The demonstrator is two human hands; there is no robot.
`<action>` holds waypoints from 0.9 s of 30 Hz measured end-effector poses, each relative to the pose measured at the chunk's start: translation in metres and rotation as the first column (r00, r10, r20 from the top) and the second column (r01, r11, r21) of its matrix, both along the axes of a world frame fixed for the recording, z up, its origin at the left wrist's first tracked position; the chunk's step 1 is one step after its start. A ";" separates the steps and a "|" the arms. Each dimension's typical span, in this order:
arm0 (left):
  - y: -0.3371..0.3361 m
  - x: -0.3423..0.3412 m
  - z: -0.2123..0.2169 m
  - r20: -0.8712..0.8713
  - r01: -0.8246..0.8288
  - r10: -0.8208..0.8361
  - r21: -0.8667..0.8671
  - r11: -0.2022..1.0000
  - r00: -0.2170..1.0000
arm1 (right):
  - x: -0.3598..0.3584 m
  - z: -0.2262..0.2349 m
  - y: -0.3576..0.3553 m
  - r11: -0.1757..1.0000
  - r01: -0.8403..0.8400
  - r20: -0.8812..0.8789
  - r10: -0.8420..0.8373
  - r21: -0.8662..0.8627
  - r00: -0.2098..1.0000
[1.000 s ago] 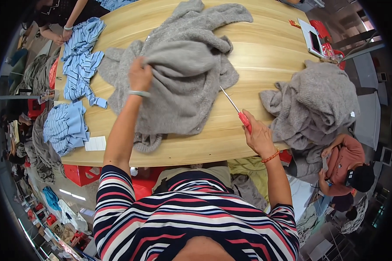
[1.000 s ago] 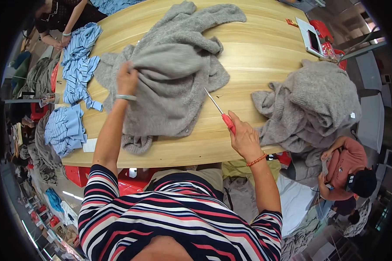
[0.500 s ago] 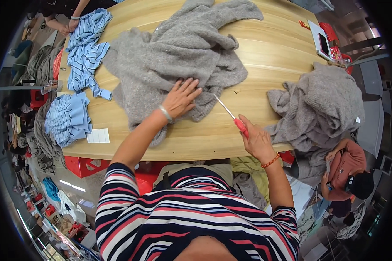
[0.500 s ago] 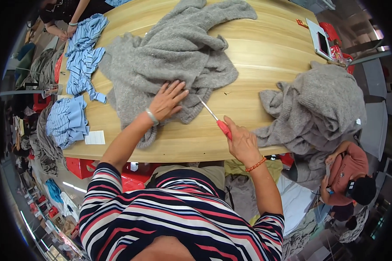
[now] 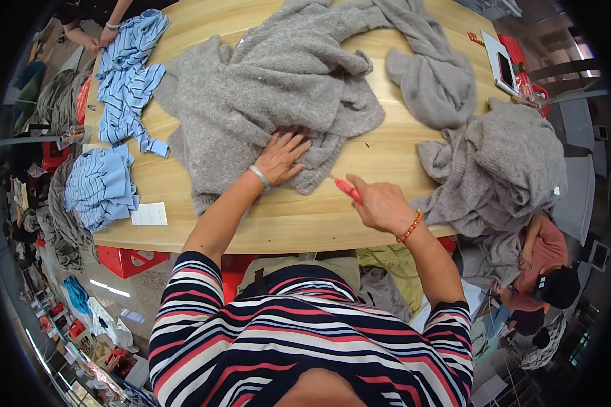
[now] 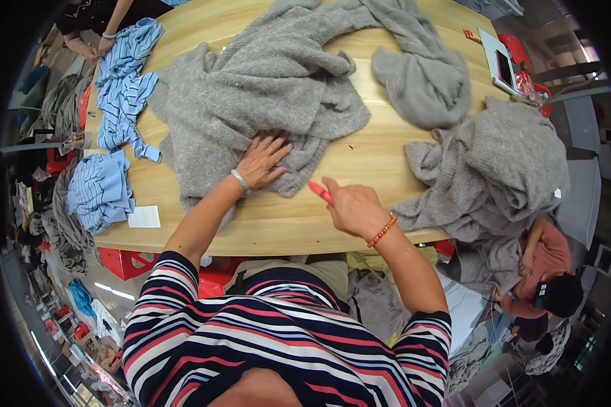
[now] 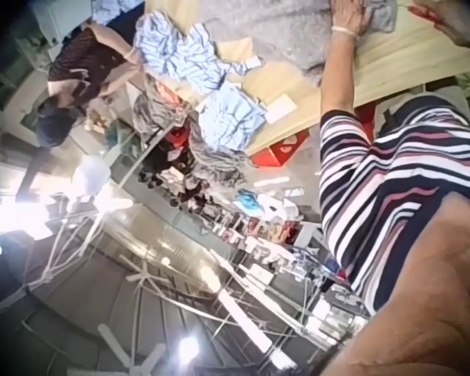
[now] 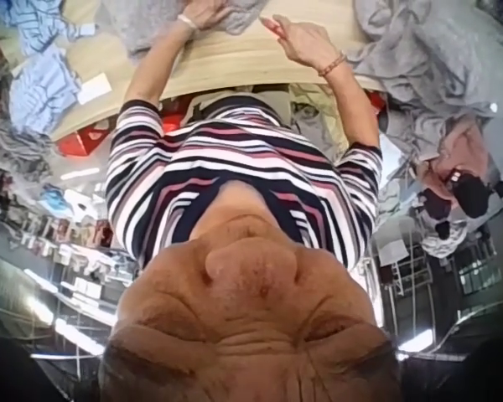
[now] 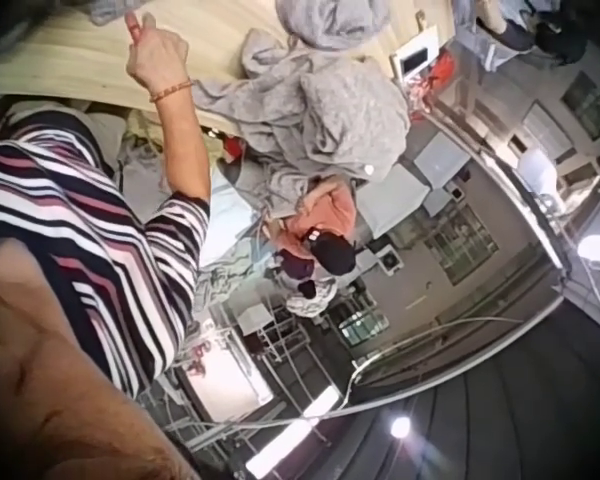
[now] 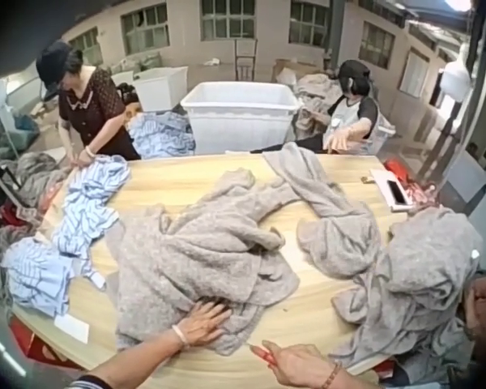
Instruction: Trimming loose threads from grey sweaters using scissors.
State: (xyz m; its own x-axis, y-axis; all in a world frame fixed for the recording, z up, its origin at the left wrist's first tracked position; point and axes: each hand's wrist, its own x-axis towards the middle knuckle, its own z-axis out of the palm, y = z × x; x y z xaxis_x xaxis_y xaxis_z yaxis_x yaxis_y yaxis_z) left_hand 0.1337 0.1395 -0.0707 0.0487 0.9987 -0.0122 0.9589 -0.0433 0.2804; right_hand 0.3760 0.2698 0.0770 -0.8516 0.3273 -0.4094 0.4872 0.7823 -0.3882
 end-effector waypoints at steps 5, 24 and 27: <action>-0.003 0.003 -0.007 0.166 -0.062 0.049 0.072 0.996 0.985 | 0.011 0.001 -0.013 0.992 -0.038 0.068 0.046 -0.121 0.997; 0.017 0.014 0.008 0.257 -0.479 0.449 0.064 0.875 0.856 | 0.034 -0.004 -0.027 0.987 0.154 -0.062 -0.157 -0.046 0.986; 0.031 0.002 -0.013 0.301 -0.455 0.424 0.039 0.889 0.854 | 0.031 0.000 -0.030 0.980 0.194 -0.024 -0.195 -0.047 0.980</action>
